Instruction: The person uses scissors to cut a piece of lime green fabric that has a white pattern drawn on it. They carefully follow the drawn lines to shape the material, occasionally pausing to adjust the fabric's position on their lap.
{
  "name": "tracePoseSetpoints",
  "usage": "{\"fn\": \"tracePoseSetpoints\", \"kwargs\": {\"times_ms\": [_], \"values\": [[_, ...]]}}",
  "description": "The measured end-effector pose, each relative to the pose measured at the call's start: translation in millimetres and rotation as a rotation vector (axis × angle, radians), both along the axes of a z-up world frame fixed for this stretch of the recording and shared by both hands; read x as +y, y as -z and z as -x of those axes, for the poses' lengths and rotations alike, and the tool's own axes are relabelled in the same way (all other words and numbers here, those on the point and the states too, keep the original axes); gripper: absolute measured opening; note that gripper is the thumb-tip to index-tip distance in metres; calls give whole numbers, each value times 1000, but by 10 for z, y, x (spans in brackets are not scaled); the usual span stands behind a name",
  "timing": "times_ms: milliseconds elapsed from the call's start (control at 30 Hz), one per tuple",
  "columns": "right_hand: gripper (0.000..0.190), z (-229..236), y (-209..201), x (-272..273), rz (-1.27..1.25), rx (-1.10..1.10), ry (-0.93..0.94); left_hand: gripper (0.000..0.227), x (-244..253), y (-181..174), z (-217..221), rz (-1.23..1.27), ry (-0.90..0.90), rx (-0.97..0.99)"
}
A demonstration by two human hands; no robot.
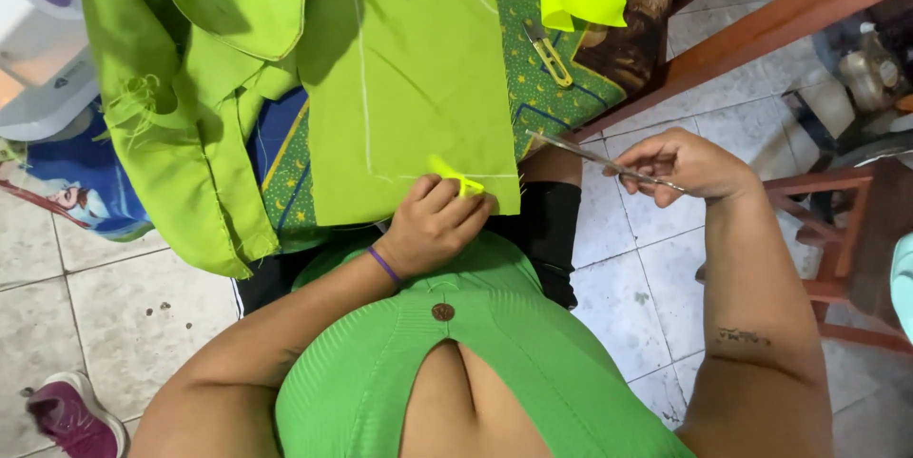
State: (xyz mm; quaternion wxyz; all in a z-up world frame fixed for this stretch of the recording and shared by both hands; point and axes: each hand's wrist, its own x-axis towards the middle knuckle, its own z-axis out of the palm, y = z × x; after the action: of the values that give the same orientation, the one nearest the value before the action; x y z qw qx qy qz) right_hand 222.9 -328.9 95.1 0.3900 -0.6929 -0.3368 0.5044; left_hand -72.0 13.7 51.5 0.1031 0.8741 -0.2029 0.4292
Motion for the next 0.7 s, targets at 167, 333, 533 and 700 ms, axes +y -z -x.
{"fn": "tracePoseSetpoints", "kwargs": {"times_ms": [167, 333, 533, 700], "values": [[70, -116, 286, -10, -117, 174, -93, 12, -124, 92, -129, 114, -42, -142], [71, -179, 292, 32, -94, 241, -157, 15, -74, 51, -121, 142, -18, -122], [72, -148, 352, 265, -124, 339, -200, 15, -50, 59, -115, 146, 2, -177], [71, -89, 300, 600, -140, 344, -237, 15, -57, 25, -123, 129, -6, -215]]}}
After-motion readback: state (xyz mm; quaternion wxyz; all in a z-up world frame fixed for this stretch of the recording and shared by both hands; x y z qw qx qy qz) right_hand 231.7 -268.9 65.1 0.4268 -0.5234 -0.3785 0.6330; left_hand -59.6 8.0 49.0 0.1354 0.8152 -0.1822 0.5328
